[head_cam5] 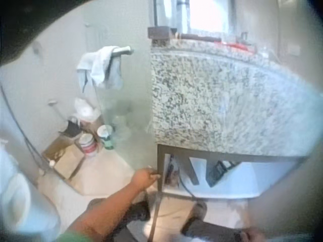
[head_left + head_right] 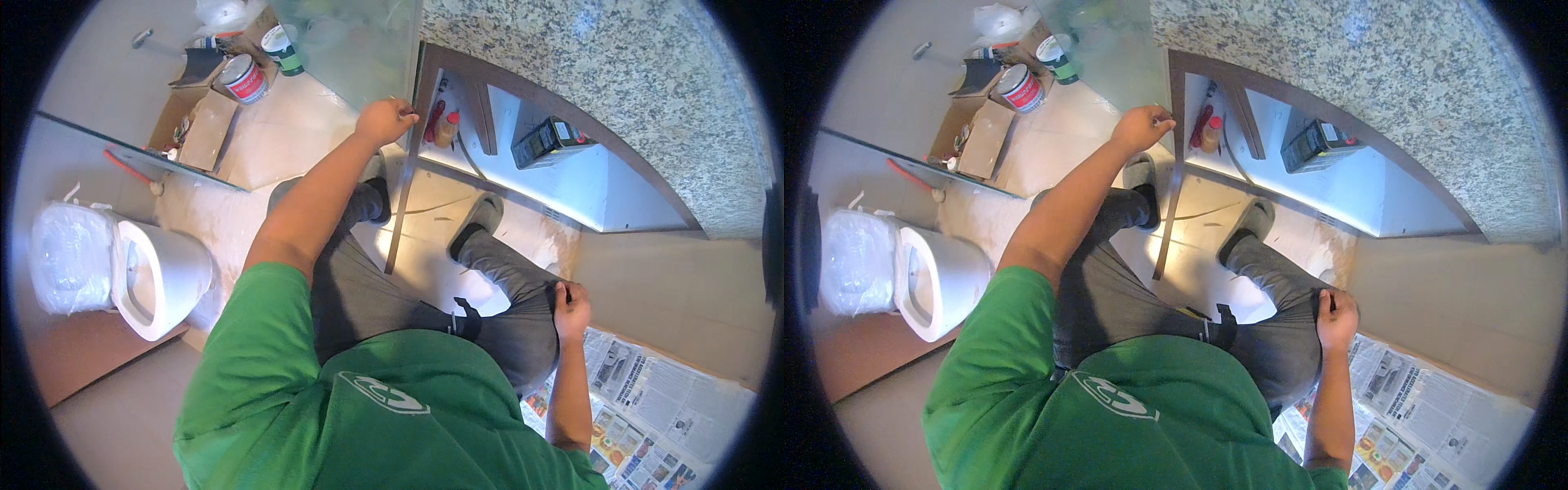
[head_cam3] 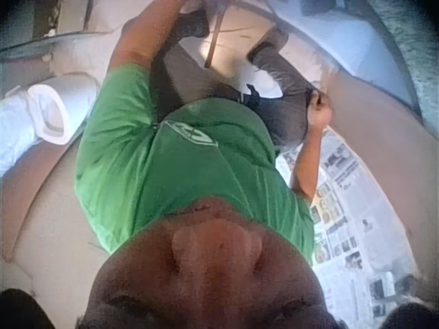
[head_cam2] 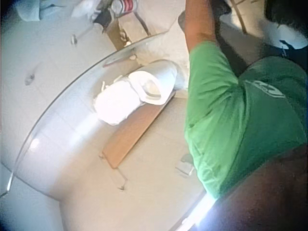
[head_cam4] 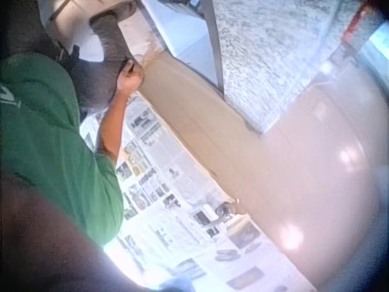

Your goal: The person kneels on the floor and fits a curved wooden trim piece along the bottom edge of a bathroom vanity cabinet. They use a hammer to tap the trim into place and adjust its alignment.

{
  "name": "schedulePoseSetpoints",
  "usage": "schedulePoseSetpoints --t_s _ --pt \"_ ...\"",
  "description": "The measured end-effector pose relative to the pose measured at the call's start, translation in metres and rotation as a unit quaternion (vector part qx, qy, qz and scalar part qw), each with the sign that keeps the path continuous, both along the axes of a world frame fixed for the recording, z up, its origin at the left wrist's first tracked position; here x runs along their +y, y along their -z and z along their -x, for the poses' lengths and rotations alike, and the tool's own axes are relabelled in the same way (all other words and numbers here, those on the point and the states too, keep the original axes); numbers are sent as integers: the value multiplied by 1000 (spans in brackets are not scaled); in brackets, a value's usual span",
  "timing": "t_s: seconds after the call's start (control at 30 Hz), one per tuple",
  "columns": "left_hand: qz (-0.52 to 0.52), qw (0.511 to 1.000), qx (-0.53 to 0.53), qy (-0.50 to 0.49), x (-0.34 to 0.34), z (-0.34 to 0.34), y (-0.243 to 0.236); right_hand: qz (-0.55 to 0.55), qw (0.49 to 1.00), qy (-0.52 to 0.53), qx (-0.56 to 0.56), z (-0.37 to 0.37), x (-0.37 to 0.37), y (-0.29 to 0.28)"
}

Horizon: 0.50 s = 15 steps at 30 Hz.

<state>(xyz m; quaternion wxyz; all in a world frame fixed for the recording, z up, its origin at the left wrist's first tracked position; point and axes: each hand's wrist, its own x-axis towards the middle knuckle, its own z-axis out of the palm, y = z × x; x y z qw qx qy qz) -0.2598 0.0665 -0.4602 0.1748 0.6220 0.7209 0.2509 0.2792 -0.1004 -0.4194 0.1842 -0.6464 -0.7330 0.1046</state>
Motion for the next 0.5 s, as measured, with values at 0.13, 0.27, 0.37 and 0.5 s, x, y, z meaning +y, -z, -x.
schedulePoseSetpoints --t_s 0.13,0.27,0.37,0.5 --pt "7 974 -223 -34 4 -3 38 3 1000 -5 4 -1 -4 3" --pt "93 950 -291 -63 0 -51 51 -20 1000 -9 -12 -7 -10 8" --pt "95 922 -343 -155 3 -87 68 -4 1000 -9 -7 1 -11 3" --pt "95 852 -482 -181 -1 -112 39 4 1000 -13 -28 -11 -10 10"
